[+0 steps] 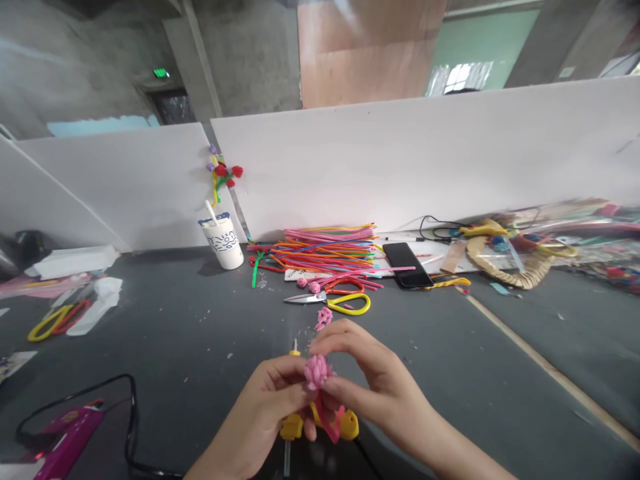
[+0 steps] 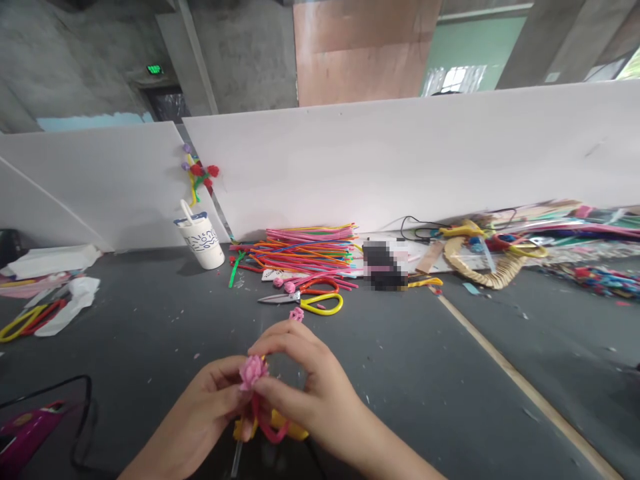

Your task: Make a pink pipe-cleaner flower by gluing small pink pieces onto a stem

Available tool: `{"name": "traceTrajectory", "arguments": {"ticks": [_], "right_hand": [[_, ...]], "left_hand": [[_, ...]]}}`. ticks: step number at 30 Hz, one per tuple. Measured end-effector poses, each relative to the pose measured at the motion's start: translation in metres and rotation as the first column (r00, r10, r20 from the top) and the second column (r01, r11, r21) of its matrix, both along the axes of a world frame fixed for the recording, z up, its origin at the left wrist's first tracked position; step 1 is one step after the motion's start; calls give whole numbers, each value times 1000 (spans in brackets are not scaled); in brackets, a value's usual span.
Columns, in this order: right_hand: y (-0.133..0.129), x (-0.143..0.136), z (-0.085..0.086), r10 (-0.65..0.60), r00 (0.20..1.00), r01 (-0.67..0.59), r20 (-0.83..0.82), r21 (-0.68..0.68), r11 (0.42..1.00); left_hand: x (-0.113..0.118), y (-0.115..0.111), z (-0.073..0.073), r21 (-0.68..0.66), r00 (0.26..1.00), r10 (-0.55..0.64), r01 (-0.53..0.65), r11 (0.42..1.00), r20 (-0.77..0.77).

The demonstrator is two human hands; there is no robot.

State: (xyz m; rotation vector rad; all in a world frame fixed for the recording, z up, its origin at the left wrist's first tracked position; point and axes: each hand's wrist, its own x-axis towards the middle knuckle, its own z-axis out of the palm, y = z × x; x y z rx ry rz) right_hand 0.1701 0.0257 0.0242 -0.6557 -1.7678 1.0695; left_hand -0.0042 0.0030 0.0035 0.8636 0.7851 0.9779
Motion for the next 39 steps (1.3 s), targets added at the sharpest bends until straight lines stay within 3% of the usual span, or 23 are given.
{"name": "traceTrajectory", "arguments": {"ticks": [6,14,17,19,21,24,26,28,32,35,39], "right_hand": [[5,-3,-2,-58,997,62,43,-109,992],[5,-5,-2,-79,989,100,122,-171,980],[8,-3,-4,-93,990,112,110,-180,977],[10,-1,-7,-151,966,188,208,-170,967],[11,-2,-13,-161,872,236,462,-107,966],[6,-9,-24,-46,675,108,736,-37,993],[-1,-19,-32,-14,561,-1,828,18,1000],[-8,-29,-39,-48,483,-21,874,66,998],[-15,-38,-46,-86,425,-24,901,106,994],[-11,-32,-43,-138,468,37,873,137,990],[3,-14,-29,-302,644,248,703,181,952]], "left_hand": [[0,0,4,-114,993,-9,22,993,118],[-3,3,5,-184,995,-2,21,983,100],[-5,4,4,-196,995,33,-14,981,95],[-8,5,6,-151,991,102,-88,985,87],[-12,7,9,-76,978,199,-194,978,64],[-17,10,14,3,944,329,-329,944,42],[-18,10,16,23,914,405,-405,914,32],[-17,9,17,33,888,459,-460,888,12],[-16,8,21,53,849,528,-526,849,-15],[-20,10,23,52,833,553,-552,832,7],[-27,14,23,-17,845,532,-532,847,61]]}}
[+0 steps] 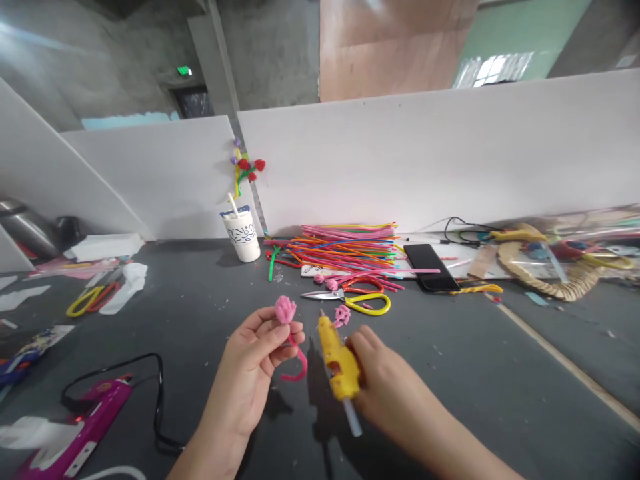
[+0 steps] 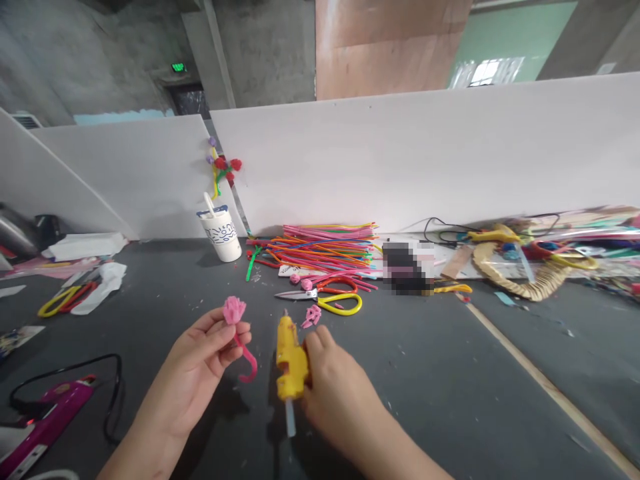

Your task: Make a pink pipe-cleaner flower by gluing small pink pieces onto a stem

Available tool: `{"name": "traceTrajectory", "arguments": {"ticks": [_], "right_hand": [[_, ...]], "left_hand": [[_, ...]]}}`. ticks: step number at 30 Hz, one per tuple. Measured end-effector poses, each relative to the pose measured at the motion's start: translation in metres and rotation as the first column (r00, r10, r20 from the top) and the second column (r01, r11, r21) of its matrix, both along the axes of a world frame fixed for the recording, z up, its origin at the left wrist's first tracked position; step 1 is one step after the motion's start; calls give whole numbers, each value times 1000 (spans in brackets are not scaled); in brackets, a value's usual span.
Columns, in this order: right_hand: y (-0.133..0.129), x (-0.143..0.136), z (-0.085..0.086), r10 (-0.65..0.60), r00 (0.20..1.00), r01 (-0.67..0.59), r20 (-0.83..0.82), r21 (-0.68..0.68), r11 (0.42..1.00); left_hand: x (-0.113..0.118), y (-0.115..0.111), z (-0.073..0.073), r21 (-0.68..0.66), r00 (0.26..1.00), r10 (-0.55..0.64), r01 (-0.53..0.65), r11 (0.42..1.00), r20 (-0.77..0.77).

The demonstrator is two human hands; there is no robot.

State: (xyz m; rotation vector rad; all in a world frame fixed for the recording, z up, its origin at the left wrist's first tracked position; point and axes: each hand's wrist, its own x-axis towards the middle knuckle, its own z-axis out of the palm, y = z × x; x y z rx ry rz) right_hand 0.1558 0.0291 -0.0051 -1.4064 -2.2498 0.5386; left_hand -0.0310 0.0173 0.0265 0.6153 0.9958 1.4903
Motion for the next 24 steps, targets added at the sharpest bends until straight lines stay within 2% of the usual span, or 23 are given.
{"name": "traceTrajectory", "arguments": {"ticks": [3,5,7,9,11,16,19,24], "right_hand": [[4,10,14,5,964,33,-267,140,990],[-1,14,22,79,913,2,-400,198,980],[-9,14,27,195,872,-81,-448,262,962],[-16,12,30,298,861,-168,-413,321,932],[-19,9,32,348,873,-222,-343,357,907],[-18,5,33,317,909,-203,-269,378,903],[-17,4,32,325,911,-215,-252,380,900],[-18,4,33,273,921,-162,-277,365,917]], "left_hand": [[0,1,-1,-64,998,7,-3,998,65],[2,0,-2,-101,995,6,4,995,100],[5,-1,-2,-119,993,-4,18,993,115],[6,-1,-3,-120,995,-28,40,992,100],[7,-1,-5,-114,997,-58,64,991,56],[6,0,-8,-74,999,-46,46,996,6],[7,-1,-7,-89,997,-67,70,994,37],[9,-5,-3,-120,983,-138,153,981,125]]}}
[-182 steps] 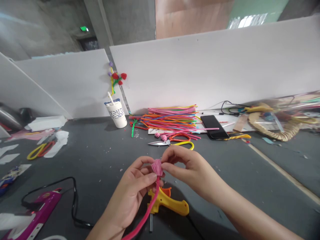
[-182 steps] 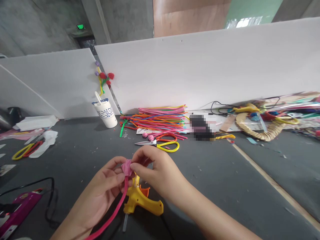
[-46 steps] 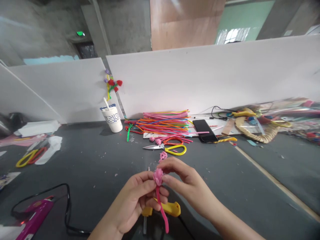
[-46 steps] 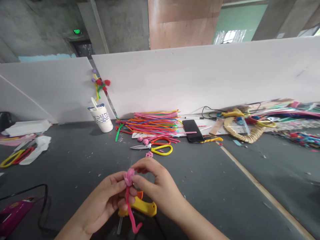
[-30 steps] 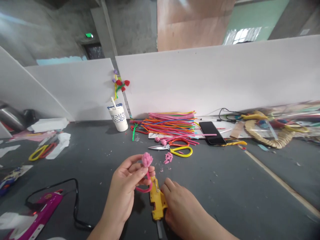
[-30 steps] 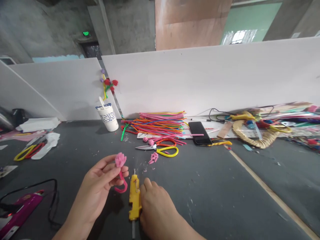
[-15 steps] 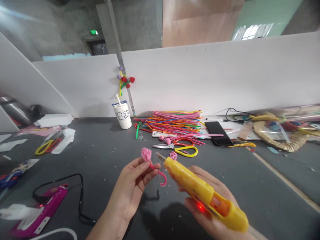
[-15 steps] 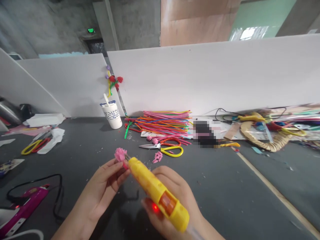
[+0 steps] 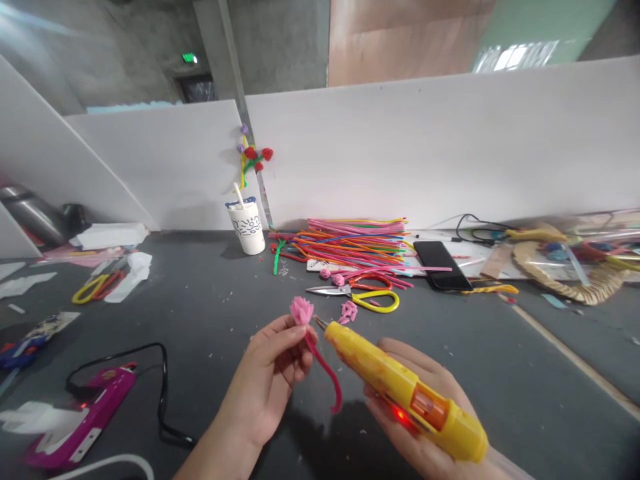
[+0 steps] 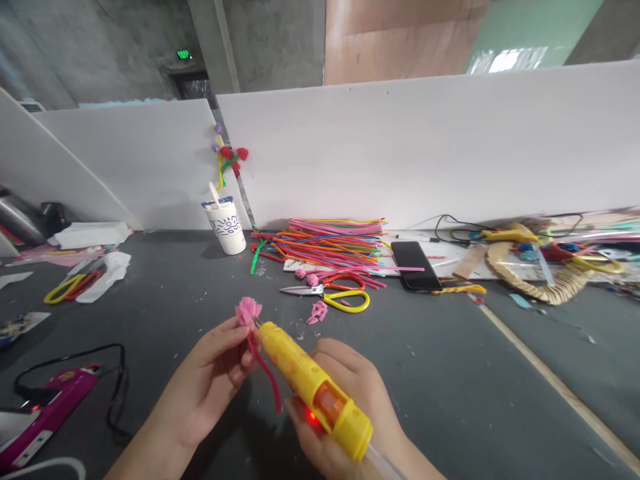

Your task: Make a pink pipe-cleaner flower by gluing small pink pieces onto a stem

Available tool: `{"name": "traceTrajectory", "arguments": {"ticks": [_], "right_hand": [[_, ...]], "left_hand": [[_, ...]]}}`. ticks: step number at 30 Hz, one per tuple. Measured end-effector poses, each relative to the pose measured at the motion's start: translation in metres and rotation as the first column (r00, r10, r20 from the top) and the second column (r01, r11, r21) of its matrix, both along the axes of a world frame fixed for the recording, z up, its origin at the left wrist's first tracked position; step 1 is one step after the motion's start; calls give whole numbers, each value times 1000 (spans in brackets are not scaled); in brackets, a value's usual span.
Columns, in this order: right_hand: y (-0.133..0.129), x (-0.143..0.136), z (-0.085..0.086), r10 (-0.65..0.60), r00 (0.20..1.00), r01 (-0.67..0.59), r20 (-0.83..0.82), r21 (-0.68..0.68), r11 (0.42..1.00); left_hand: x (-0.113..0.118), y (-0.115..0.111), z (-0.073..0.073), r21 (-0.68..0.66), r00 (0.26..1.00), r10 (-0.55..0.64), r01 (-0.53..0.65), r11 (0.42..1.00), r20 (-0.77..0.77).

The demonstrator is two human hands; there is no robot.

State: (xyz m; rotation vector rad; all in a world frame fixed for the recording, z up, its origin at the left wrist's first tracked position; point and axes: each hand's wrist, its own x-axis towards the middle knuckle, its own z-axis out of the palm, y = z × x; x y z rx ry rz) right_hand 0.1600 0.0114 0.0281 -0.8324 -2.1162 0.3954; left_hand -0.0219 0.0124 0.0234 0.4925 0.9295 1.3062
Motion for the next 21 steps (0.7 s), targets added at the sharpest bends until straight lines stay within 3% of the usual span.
{"name": "traceTrajectory", "arguments": {"ticks": [8,15,21], "right_hand": [[0,1,4,22,1000,-22,3,2,1000],[-2,-3,2,32,999,-33,8,23,999],[-3,0,-1,27,999,-28,-36,-36,999]], "left_hand": [[1,1,3,-34,993,-65,68,997,100],[3,-1,-1,91,989,23,-9,996,-148],[5,-1,-2,187,916,174,-111,976,-362]]}}
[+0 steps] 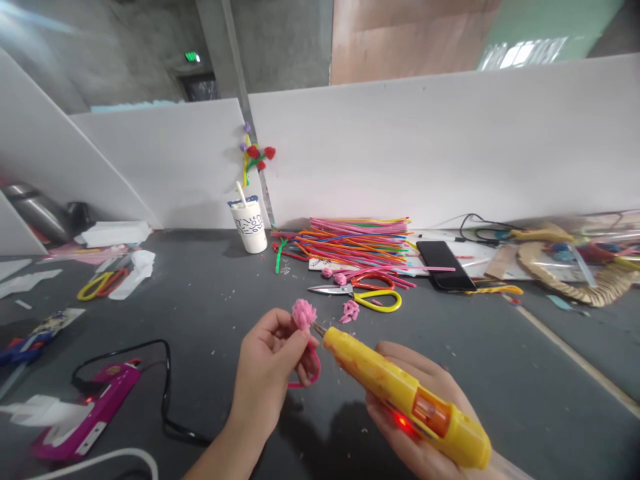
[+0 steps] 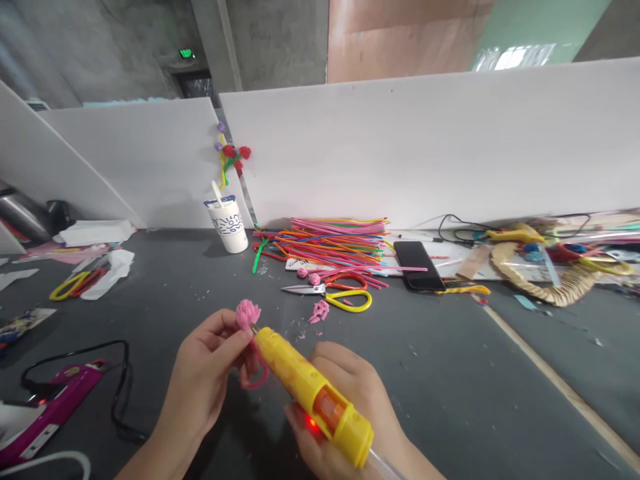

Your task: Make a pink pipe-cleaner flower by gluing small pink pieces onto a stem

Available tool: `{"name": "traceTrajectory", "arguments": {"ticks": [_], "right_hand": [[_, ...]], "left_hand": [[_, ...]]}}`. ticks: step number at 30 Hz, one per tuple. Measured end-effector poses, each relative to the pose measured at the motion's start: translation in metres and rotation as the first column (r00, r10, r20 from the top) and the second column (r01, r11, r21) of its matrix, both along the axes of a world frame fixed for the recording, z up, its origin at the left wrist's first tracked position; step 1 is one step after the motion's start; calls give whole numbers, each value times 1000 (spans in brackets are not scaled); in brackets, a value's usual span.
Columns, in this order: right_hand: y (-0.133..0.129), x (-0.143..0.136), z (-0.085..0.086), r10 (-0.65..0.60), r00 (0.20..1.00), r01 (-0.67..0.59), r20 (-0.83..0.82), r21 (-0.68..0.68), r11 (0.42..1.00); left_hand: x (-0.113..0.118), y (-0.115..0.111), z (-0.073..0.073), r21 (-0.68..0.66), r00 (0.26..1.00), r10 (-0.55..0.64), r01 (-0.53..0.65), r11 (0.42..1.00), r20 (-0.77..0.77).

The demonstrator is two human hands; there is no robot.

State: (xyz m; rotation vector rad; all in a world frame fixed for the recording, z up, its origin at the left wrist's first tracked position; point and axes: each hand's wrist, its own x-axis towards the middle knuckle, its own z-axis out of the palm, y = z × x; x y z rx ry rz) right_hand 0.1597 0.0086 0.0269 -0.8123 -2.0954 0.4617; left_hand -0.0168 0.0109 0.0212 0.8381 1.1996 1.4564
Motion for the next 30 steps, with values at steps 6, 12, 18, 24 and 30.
{"name": "traceTrajectory", "arguments": {"ticks": [6,12,18,24,30], "right_hand": [[3,-1,-2,42,999,-42,18,17,999],[3,-1,-13,5,998,-3,-65,23,1000],[5,-4,-21,-212,922,71,-325,-397,915],[7,-5,-14,-330,871,-68,-364,-755,652],[10,-3,-16,-319,808,-221,-495,-757,615]], "left_hand": [[-1,-2,-6,-3,973,95,-98,995,-212],[-1,-4,-4,44,906,112,-102,994,-409],[14,-16,-7,104,801,-12,92,990,-598],[22,-19,-13,-40,833,-205,216,976,-514],[14,-7,-10,-245,833,-548,549,799,79]]}}
